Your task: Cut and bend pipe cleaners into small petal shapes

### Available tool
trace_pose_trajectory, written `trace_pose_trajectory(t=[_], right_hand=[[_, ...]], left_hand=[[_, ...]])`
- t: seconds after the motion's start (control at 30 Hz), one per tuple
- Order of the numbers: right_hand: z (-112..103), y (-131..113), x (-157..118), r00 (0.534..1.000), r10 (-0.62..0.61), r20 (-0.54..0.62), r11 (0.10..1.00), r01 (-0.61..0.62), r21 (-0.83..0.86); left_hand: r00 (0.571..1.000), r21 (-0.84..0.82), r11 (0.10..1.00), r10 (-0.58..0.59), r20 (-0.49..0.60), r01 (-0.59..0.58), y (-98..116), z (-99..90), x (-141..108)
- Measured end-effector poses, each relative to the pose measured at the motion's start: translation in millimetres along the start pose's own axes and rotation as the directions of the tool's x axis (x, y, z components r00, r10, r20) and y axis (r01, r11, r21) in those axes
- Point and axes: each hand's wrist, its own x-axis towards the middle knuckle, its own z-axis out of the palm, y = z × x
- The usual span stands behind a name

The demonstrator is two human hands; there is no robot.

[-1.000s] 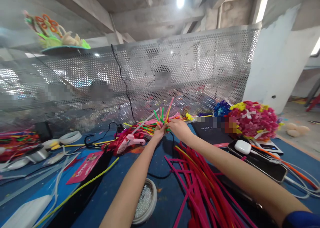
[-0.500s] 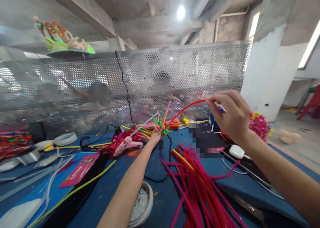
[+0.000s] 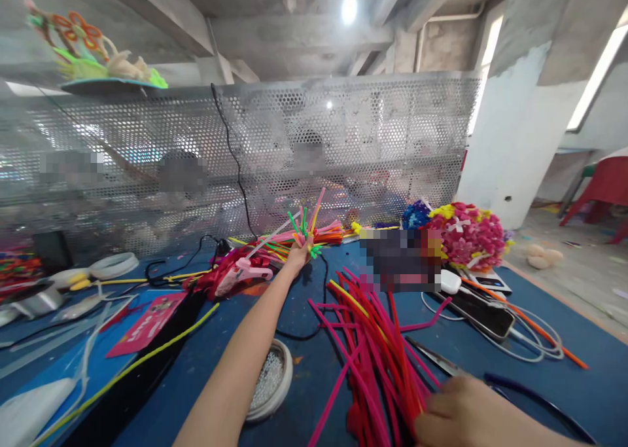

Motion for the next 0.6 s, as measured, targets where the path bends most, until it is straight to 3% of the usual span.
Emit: trace_pose_trajectory(t=[0.07, 0.1, 0.2, 0.3, 0.37, 0.47, 0.6], right_hand=[[1, 14, 18, 0.996, 0.032, 0.083, 0.984, -0.046, 0.171], [-1, 27, 29, 0.983, 0.137, 0.126, 0.964, -0.161, 0.211], [5, 82, 66, 0.912, 0.408, 0.033, 0.873, -0.400, 0.280], [39, 138, 102, 0.831, 0.555, -0.046, 0.753, -0.478, 0.452], [69, 164, 122, 0.811, 0.583, -0.056, 0.722, -0.485, 0.493], [103, 179, 146, 0.810, 0.581, -0.075, 0.704, -0.454, 0.545], [123, 176, 161, 0.821, 0.563, -0.098, 0.696, -0.408, 0.591]], left_hand=[[1.000, 0.009, 1.000, -0.002, -0.016, 0.002, -1, -0.4, 1], [1.000, 0.015, 1.000, -0.003, -0.021, 0.003, -1, -0.9, 1], [1.000, 0.027, 1.000, -0.002, -0.019, 0.003, -2, -2.2, 0], [1.000, 0.038, 0.999, 0.005, -0.002, -0.005, -1, -3.0, -1], [1.000, 0.047, 0.999, 0.011, 0.013, -0.011, -1, -3.4, -2], [0.999, 0.057, 0.998, 0.023, 0.029, -0.025, -3, -4.2, -2], [0.998, 0.040, 0.998, 0.044, 0.043, -0.045, -9, -4.8, 0]])
